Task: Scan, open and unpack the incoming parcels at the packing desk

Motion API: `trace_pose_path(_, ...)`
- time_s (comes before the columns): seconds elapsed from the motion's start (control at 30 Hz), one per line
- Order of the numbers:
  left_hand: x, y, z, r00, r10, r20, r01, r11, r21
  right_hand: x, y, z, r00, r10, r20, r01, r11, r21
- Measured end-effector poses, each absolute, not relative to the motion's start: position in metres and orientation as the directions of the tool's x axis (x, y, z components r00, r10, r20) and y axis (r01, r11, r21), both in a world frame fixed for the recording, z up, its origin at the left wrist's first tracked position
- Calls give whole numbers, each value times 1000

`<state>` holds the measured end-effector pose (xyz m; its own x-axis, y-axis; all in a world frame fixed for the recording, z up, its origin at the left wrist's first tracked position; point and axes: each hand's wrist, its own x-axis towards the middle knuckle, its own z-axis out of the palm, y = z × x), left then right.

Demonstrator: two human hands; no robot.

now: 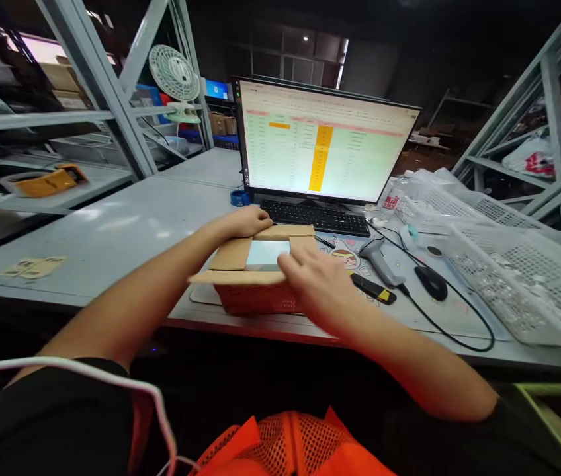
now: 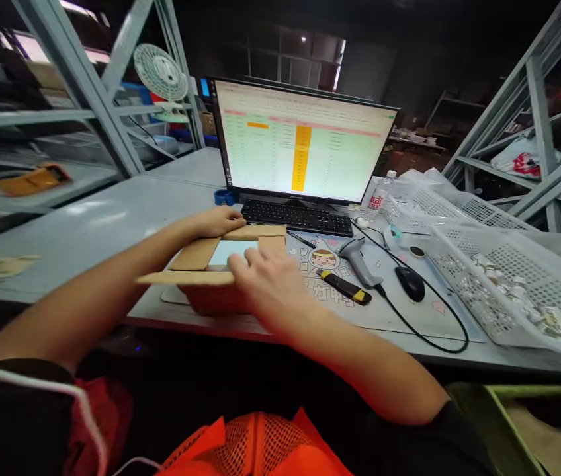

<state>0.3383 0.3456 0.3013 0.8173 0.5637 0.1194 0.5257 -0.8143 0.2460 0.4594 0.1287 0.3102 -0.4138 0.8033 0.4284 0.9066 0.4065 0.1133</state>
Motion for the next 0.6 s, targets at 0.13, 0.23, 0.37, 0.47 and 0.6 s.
trace_pose_path(0.13,303,348,301,724,683,101,650,-724,231,460,94,266,-507,651,565,852,477,216)
trace_pose_path(0.23,295,336,314,650,731,210,714,-681,160,464,88,254,-470,627,621,862,477,170)
trace_pose_path(0.37,280,291,338,726,538,428,577,-815,44,466,88,257,-443,629,639,850,521,76)
trace_pose_path(0.47,266,259,345,856,499,131,493,-866,79,468,87,261,-431,629,647,809,587,-32)
trace_pose_path(0.6,266,245,345,825,564,-47,559,-825,-84,476,87,267,-386,624,679,697,680,-228)
